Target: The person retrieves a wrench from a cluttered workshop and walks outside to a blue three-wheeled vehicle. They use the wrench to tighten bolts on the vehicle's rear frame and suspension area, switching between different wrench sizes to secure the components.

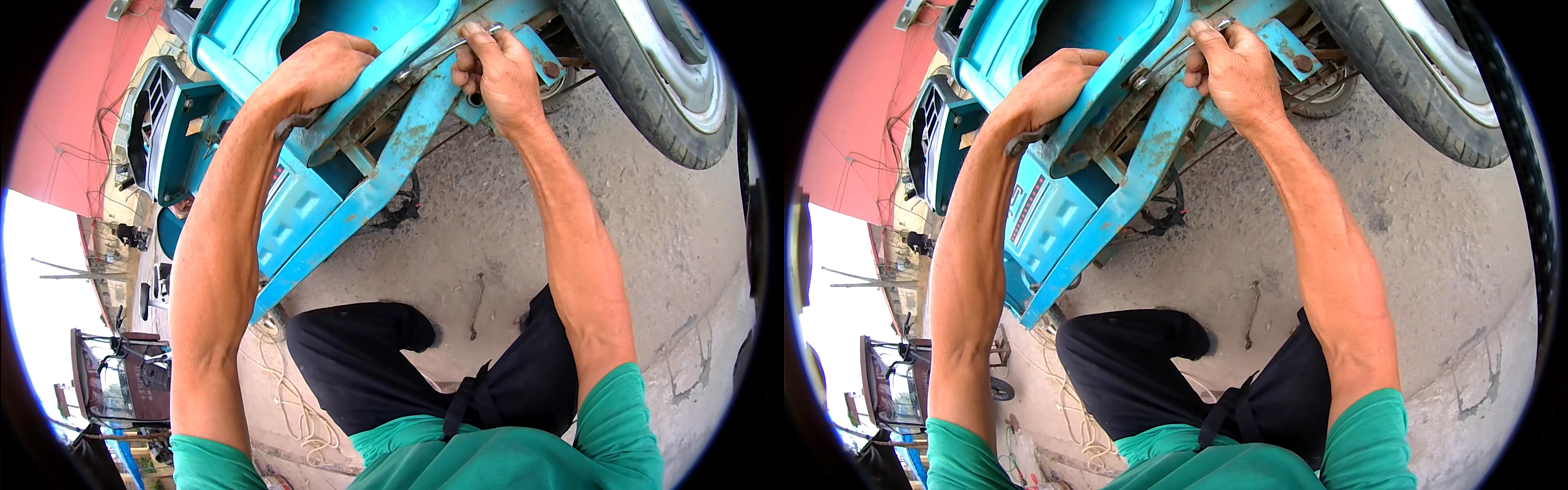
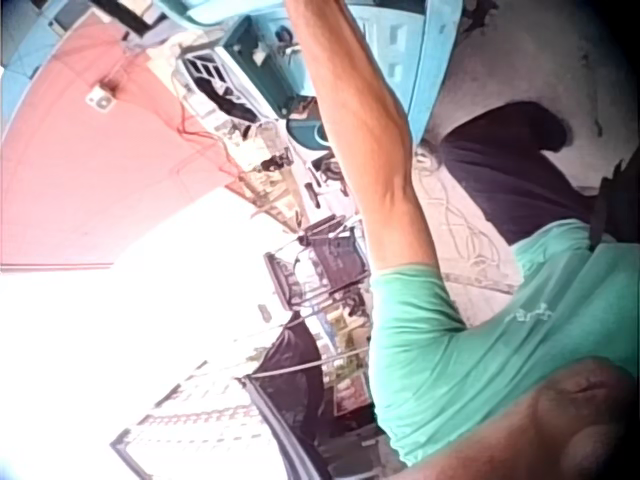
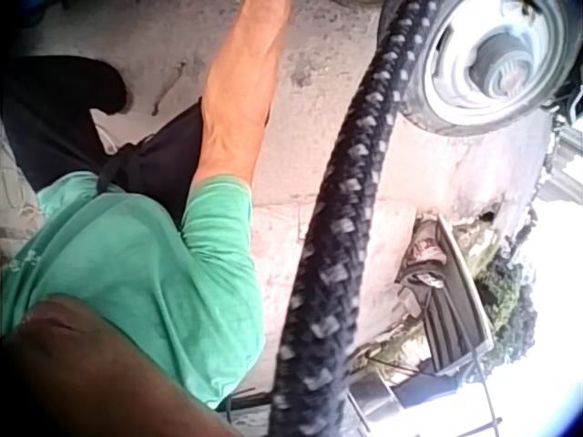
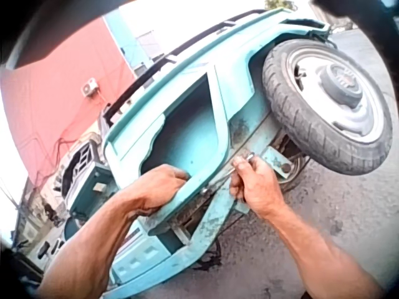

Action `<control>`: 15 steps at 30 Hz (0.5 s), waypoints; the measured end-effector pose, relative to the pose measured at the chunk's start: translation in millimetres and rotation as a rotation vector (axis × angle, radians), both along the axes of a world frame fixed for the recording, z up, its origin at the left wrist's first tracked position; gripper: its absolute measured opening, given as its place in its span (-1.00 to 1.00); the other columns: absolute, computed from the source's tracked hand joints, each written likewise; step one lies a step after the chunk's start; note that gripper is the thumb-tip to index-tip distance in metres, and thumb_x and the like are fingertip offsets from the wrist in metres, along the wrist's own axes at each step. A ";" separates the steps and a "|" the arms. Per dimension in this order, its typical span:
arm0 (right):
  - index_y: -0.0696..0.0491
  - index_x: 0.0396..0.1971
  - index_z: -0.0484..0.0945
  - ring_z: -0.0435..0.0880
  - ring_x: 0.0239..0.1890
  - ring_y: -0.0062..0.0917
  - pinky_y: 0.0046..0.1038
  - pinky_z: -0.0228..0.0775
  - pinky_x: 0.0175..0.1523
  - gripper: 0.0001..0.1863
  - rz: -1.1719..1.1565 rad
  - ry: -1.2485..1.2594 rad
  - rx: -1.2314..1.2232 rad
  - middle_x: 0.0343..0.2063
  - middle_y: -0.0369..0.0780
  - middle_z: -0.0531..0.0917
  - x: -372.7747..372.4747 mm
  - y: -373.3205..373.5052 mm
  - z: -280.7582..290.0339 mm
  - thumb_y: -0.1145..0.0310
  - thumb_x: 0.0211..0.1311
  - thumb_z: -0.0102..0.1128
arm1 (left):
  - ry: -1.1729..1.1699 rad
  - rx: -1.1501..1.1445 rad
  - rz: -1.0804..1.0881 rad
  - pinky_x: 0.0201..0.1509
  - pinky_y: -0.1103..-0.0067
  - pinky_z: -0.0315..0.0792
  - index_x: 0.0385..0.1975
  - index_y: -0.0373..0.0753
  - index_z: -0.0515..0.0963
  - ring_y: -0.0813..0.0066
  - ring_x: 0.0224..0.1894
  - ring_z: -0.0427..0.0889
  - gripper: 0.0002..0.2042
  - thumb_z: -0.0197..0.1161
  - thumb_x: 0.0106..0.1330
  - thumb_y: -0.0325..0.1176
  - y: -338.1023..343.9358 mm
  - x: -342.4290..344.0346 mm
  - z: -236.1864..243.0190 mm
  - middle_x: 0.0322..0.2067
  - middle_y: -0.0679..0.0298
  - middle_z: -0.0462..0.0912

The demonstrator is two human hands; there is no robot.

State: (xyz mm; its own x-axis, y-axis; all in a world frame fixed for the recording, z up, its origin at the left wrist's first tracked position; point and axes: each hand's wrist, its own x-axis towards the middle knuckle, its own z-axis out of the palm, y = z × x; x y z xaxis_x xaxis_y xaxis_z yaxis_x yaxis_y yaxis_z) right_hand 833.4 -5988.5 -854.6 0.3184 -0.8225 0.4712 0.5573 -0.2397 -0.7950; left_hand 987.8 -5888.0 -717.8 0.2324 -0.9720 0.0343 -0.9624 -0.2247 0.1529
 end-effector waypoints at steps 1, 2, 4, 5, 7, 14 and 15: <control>0.11 -0.23 0.48 0.53 -0.50 -0.69 -0.62 0.34 -0.46 -0.67 -0.012 0.003 -0.018 -0.55 -0.35 0.49 1.5 -0.7 -0.6 0.10 0.45 0.00 | -0.003 -0.008 -0.015 0.14 0.33 0.45 -0.06 -0.30 0.65 0.13 -0.06 0.65 -0.65 0.07 0.32 -0.25 0.1 0.8 -0.4 -0.07 -0.02 0.65; 0.11 -0.26 0.48 0.54 -0.52 -0.69 -0.60 0.37 -0.46 -0.67 -0.021 -0.024 -0.018 -0.56 -0.32 0.53 3.2 -1.2 -1.1 0.10 0.44 0.01 | -0.005 -0.016 -0.030 0.13 0.33 0.46 -0.06 -0.30 0.65 0.12 -0.07 0.65 -0.65 0.07 0.32 -0.25 0.2 1.3 -0.8 -0.08 -0.03 0.65; 0.12 -0.32 0.48 0.58 -0.55 -0.68 -0.57 0.43 -0.46 -0.65 -0.040 -0.074 -0.021 -0.60 -0.27 0.61 5.5 -0.1 2.5 0.10 0.42 0.03 | 0.004 -0.020 -0.044 0.11 0.32 0.46 -0.06 -0.30 0.65 0.13 -0.08 0.65 -0.66 0.09 0.31 -0.25 -1.0 1.7 -1.1 -0.08 -0.03 0.65; 0.13 -0.31 0.48 0.58 -0.55 -0.68 -0.56 0.44 -0.45 -0.66 -0.082 -0.061 -0.047 -0.60 -0.27 0.62 6.4 3.8 2.4 0.11 0.42 0.04 | 0.015 -0.013 -0.041 0.10 0.31 0.47 -0.06 -0.29 0.65 0.14 -0.08 0.66 -0.66 0.10 0.30 -0.25 -2.0 1.6 -1.2 -0.08 -0.04 0.65; 0.13 -0.28 0.46 0.60 -0.55 -0.68 -0.56 0.46 -0.43 -0.68 -0.151 -0.053 -0.092 -0.60 -0.27 0.63 12.2 31.1 9.9 0.13 0.41 0.06 | 0.048 0.017 0.001 0.09 0.30 0.48 -0.05 -0.29 0.65 0.15 -0.09 0.66 -0.66 0.12 0.29 -0.25 0.4 1.1 3.7 -0.09 -0.05 0.65; 0.07 -0.20 0.44 0.57 -0.37 -0.32 -0.37 0.50 -0.30 -0.73 -0.332 0.135 -0.613 -0.43 -0.17 0.47 35.6 109.2 -14.4 0.52 0.10 0.28 | 0.063 -0.017 0.021 0.12 0.27 0.47 -0.01 -0.28 0.63 0.09 -0.07 0.66 -0.63 0.16 0.23 -0.28 1.2 -0.6 1.2 -0.07 -0.07 0.64; 0.06 -0.19 0.45 0.57 -0.38 -0.31 -0.31 0.54 -0.28 -0.71 -0.416 0.235 -0.709 -0.45 -0.20 0.44 42.8 116.7 -17.5 0.52 0.08 0.28 | 0.044 -0.037 0.004 0.14 0.27 0.47 0.00 -0.27 0.63 0.08 -0.06 0.66 -0.63 0.16 0.22 -0.28 0.4 0.6 -0.5 -0.06 -0.07 0.64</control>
